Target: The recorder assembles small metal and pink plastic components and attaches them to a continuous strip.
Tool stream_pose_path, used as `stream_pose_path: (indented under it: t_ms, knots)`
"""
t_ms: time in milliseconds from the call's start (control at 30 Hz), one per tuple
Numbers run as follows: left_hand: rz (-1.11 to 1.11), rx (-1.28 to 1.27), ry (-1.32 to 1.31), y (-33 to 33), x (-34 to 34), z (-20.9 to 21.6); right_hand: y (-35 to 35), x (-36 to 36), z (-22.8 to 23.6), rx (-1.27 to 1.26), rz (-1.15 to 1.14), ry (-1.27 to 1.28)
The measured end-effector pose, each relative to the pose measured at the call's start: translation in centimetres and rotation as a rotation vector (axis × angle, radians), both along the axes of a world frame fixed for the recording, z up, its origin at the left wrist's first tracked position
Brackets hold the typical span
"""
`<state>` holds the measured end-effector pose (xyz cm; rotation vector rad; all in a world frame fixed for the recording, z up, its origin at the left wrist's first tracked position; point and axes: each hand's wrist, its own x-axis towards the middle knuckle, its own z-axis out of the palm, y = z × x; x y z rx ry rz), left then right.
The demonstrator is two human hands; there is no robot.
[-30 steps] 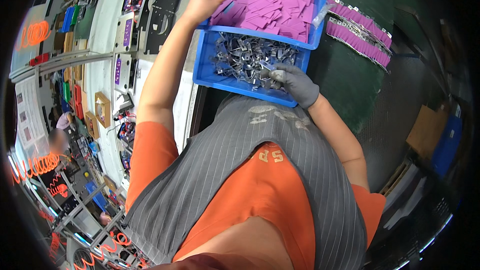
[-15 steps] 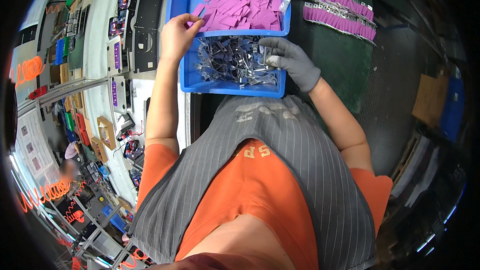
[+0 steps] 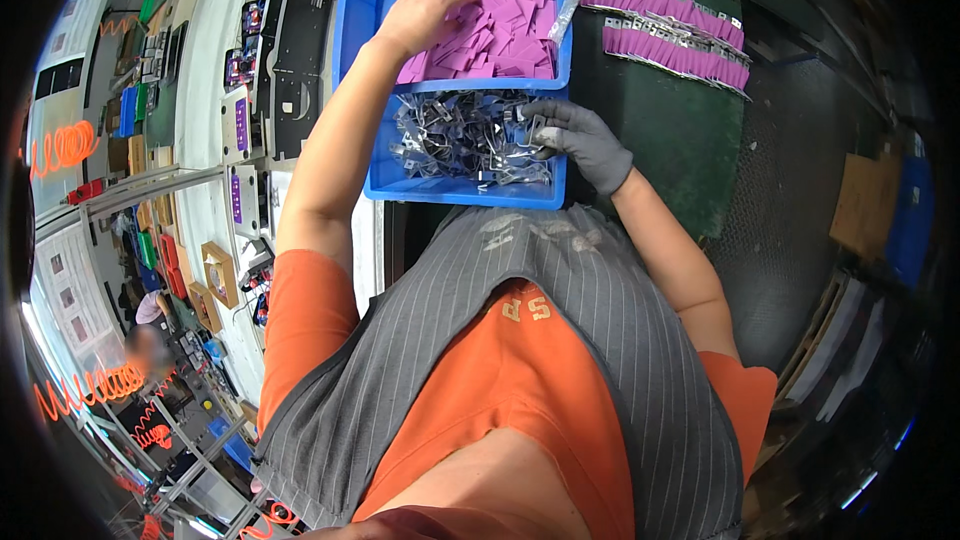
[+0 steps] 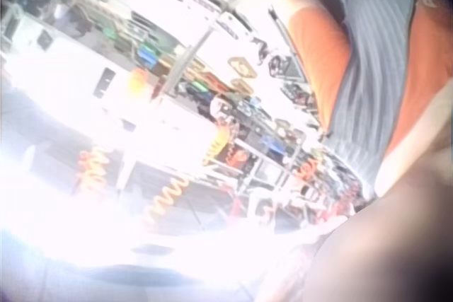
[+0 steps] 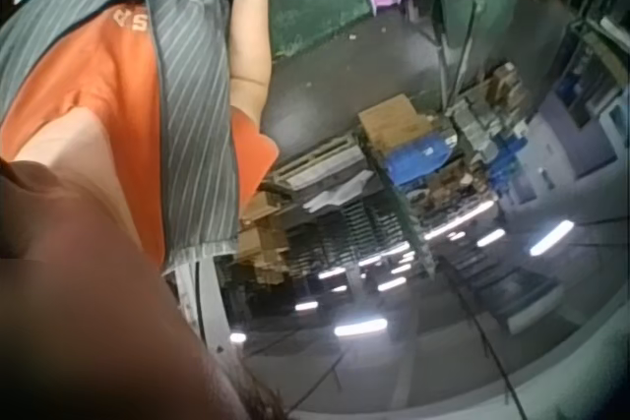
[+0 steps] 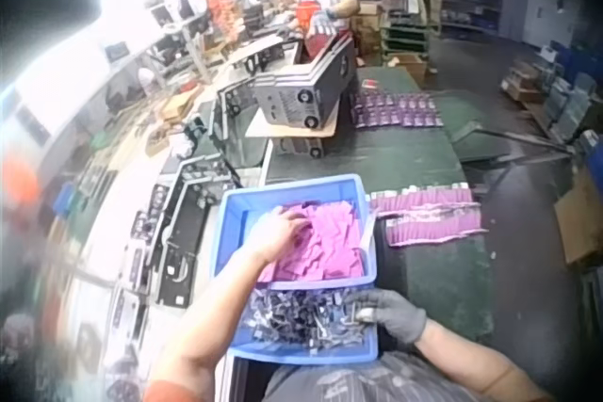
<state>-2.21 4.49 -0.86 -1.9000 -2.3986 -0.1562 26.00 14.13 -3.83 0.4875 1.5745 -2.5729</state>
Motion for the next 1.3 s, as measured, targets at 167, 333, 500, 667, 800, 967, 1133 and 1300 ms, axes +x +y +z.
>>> stream_pose_path:
  t_ms: [167, 333, 500, 667, 800, 967, 1133, 1300]
  knots:
    - [0.004, 0.003, -0.118, -0.5, -0.3, 0.7, 0.0, 0.5, -0.5, -0.151, -0.082, -0.001]
    - [0.266, 0.369, -0.973, -3.5, 3.1, 3.5, 0.5, 1.8, 2.4, -0.075, -0.111, 0.077]
    - [0.303, 0.487, -1.547, -6.4, 9.3, 5.9, 1.9, 2.3, 7.5, -0.11, -0.232, 0.353]
    - [0.198, 0.393, -0.969, -7.5, 11.7, 7.0, 2.7, 1.2, 11.1, 0.063, -0.159, 0.58]
    - [-0.005, 0.378, -0.45, -7.4, 12.5, 8.5, 2.5, 0.9, 11.9, 0.225, -0.046, 0.639]
    - [-0.061, 0.347, -0.32, -7.6, 12.9, 9.1, 1.9, 1.3, 12.6, 0.27, 0.082, 0.464]
    - [-0.193, 0.249, -0.338, -7.0, 13.6, 9.3, 2.4, 0.0, 10.1, 0.417, 0.028, 0.364]
    - [-0.219, 0.215, -0.308, -6.5, 13.9, 8.4, 3.0, 0.5, 8.4, 0.753, 0.077, 0.319]
